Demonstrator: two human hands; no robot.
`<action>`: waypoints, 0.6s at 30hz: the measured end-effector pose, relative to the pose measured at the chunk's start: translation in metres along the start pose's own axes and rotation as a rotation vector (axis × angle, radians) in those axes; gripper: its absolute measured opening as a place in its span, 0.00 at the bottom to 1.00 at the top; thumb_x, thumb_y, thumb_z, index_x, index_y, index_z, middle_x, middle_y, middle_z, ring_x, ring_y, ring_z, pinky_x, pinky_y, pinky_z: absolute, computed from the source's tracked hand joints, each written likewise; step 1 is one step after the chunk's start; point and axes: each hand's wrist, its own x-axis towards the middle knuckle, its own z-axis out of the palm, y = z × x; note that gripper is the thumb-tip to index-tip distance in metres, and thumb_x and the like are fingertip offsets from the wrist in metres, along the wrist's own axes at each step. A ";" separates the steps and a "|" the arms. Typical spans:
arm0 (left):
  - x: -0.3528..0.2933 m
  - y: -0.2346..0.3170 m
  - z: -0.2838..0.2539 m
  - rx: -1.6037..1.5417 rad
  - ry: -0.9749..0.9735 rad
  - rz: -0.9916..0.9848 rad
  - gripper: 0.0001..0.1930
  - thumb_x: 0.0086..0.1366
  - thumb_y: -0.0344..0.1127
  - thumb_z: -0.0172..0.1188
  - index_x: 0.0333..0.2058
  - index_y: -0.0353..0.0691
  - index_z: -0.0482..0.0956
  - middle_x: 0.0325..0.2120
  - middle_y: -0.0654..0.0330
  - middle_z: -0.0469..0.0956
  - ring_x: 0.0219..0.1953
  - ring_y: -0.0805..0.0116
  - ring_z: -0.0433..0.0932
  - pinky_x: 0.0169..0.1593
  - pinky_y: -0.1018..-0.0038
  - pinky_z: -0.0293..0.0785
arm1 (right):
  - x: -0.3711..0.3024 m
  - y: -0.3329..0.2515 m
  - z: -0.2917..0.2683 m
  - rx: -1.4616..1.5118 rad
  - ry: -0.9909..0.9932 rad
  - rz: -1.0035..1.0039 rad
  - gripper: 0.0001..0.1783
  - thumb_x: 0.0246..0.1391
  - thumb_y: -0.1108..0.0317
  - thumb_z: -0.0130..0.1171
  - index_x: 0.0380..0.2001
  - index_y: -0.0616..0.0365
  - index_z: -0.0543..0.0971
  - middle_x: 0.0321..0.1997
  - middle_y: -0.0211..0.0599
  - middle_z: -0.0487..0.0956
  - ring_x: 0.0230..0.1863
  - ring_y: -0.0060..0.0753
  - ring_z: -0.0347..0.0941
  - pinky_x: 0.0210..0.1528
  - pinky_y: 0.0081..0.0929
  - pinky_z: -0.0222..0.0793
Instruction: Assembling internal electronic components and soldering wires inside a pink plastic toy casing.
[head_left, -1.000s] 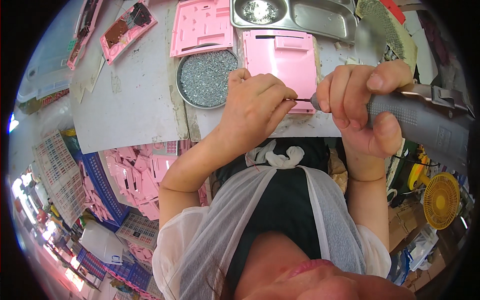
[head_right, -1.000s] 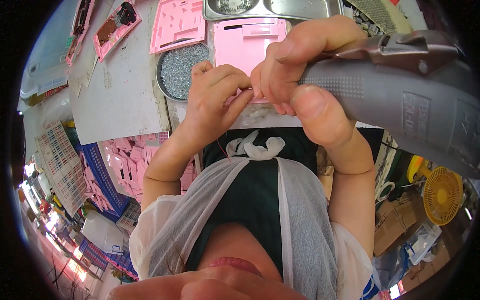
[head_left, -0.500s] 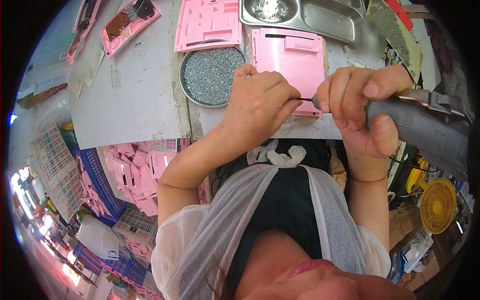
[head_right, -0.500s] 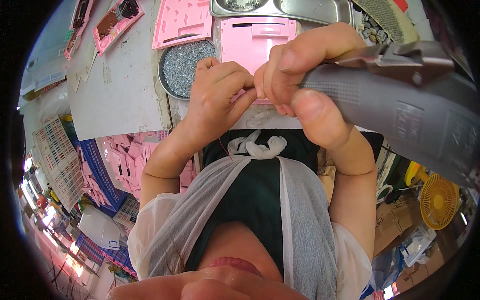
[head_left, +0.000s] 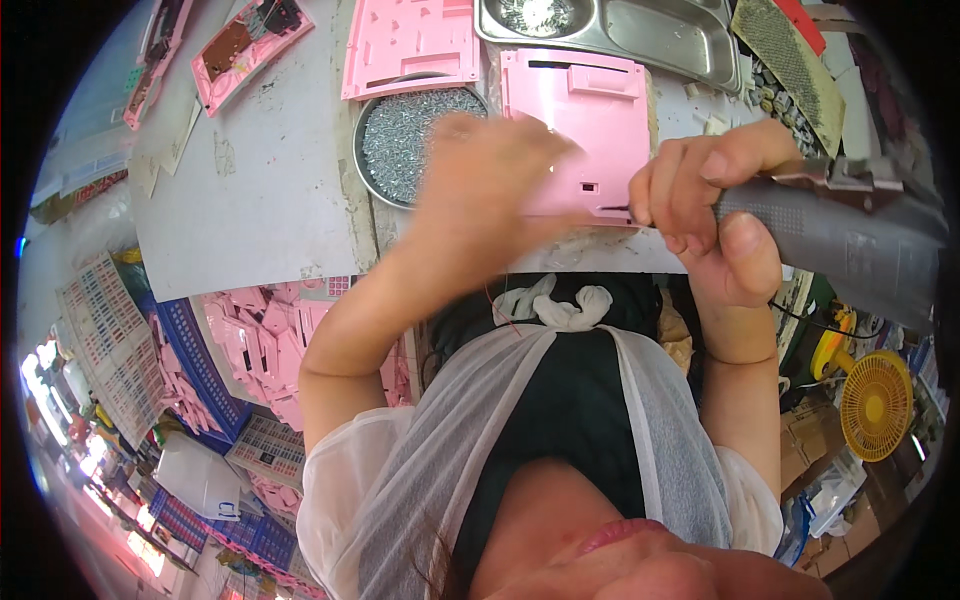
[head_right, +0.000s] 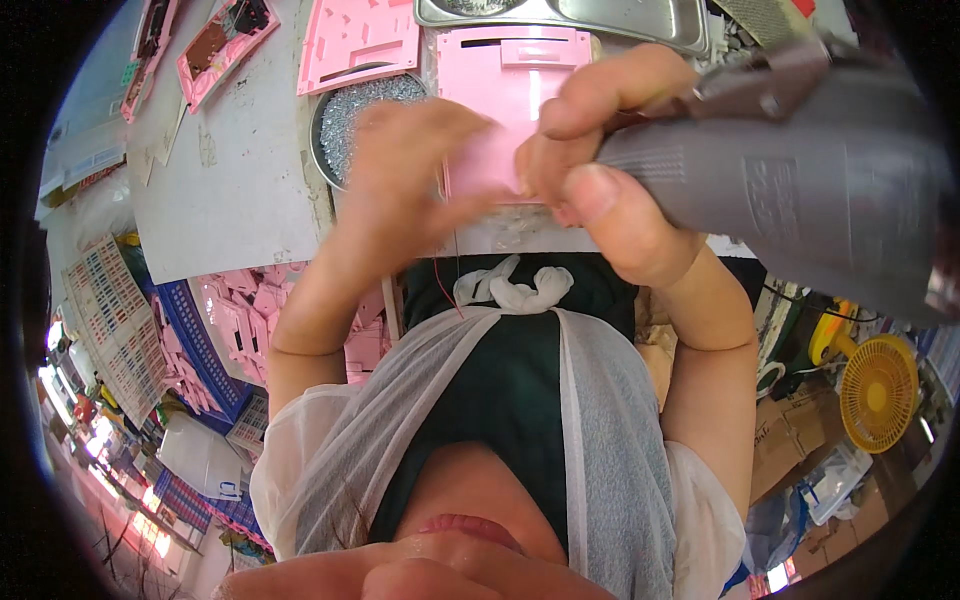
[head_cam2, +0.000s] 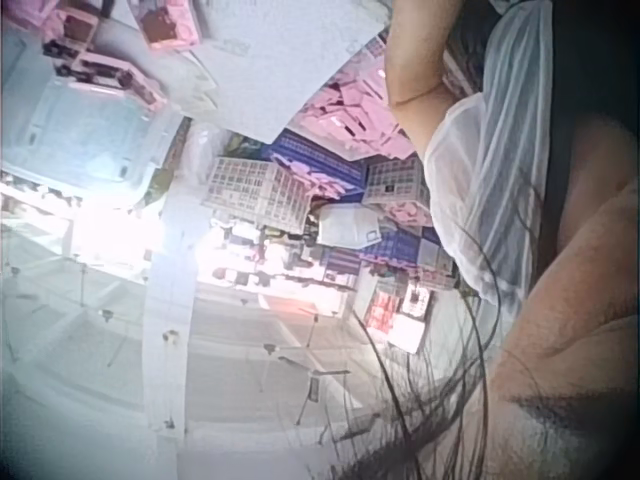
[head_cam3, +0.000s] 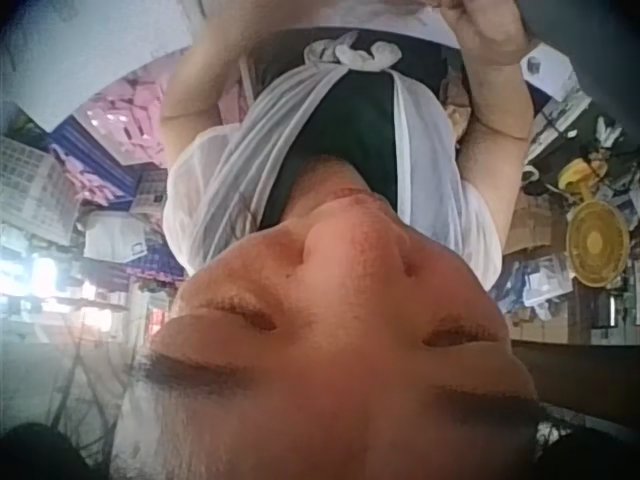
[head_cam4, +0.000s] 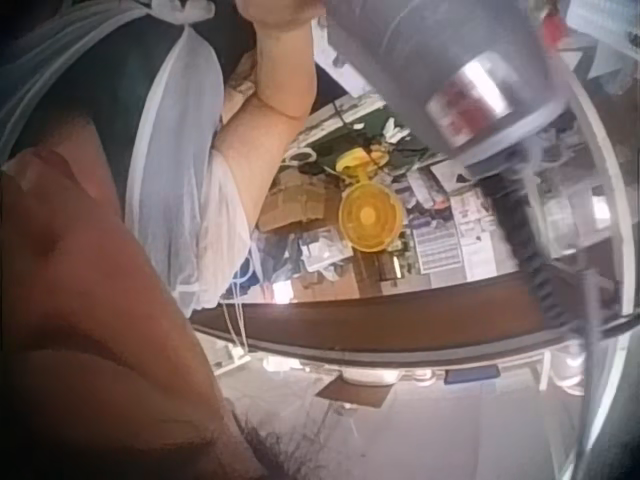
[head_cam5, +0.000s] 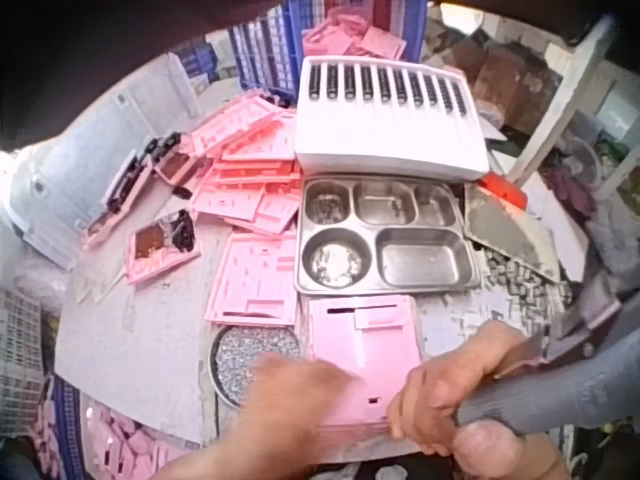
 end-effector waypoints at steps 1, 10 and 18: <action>-0.007 -0.013 -0.013 0.122 0.127 -0.056 0.14 0.52 0.41 0.73 0.36 0.44 0.83 0.34 0.65 0.79 0.41 0.62 0.76 0.53 0.56 0.62 | -0.003 -0.004 -0.004 -0.020 0.006 0.002 0.17 0.61 0.55 0.59 0.45 0.53 0.69 0.18 0.24 0.64 0.21 0.22 0.60 0.31 0.28 0.64; -0.039 -0.048 -0.028 0.428 0.028 -0.261 0.03 0.58 0.36 0.68 0.33 0.50 0.86 0.33 0.70 0.79 0.41 0.66 0.74 0.50 0.60 0.59 | -0.050 -0.006 -0.029 -0.143 0.109 -0.007 0.16 0.60 0.60 0.60 0.45 0.55 0.68 0.21 0.27 0.65 0.23 0.23 0.62 0.34 0.31 0.67; -0.036 -0.057 -0.024 0.489 0.036 -0.240 0.03 0.61 0.36 0.67 0.32 0.46 0.84 0.30 0.68 0.80 0.37 0.68 0.77 0.49 0.64 0.61 | -0.050 0.013 -0.026 -0.224 0.035 -0.046 0.14 0.60 0.61 0.61 0.40 0.53 0.67 0.19 0.27 0.65 0.21 0.24 0.61 0.33 0.33 0.68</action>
